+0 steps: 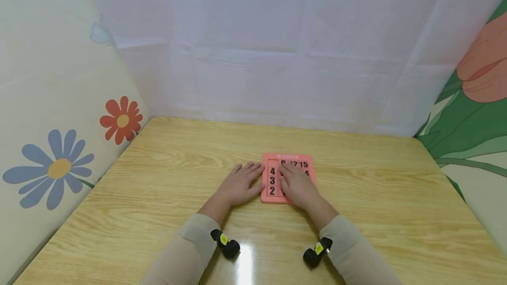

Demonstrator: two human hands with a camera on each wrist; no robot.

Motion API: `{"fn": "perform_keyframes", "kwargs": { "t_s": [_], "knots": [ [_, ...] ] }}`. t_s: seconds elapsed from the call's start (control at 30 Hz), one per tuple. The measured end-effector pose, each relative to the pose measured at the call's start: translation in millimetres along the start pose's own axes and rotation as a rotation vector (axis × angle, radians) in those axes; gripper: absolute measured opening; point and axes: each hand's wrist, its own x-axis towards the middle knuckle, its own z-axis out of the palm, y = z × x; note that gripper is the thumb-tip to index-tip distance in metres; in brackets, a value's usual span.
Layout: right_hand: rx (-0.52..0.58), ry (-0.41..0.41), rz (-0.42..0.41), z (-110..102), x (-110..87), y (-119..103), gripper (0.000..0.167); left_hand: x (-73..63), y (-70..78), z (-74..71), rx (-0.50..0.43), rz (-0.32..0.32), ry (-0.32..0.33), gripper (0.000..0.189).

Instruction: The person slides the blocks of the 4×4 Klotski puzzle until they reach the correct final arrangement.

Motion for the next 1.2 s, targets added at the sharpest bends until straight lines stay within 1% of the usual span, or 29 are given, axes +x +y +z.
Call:
{"fn": "perform_keyframes", "kwargs": {
  "t_s": [0.3,0.6,0.8,0.97,1.2],
  "knots": [
    [0.055,-0.006,-0.056,5,-8.8,-6,0.049,-0.8,1.4,-1.3,-0.005,-0.003,-0.003,0.064],
    [0.019,-0.002,-0.109,7,-15.0,-12,0.049,0.5,-0.9,1.5,0.011,0.000,-0.002,0.065],
    [0.010,-0.009,-0.113,8,-15.3,-14,0.049,1.5,-3.3,3.5,0.009,-0.004,-0.009,0.065],
    [0.009,-0.004,-0.119,7,-12.1,-15,0.048,1.7,-4.2,4.3,0.006,-0.004,-0.010,0.066],
    [-0.002,-0.015,-0.107,6,-5.9,-15,0.049,1.4,-3.1,3.5,0.009,-0.005,-0.014,0.065]
  ]
}}
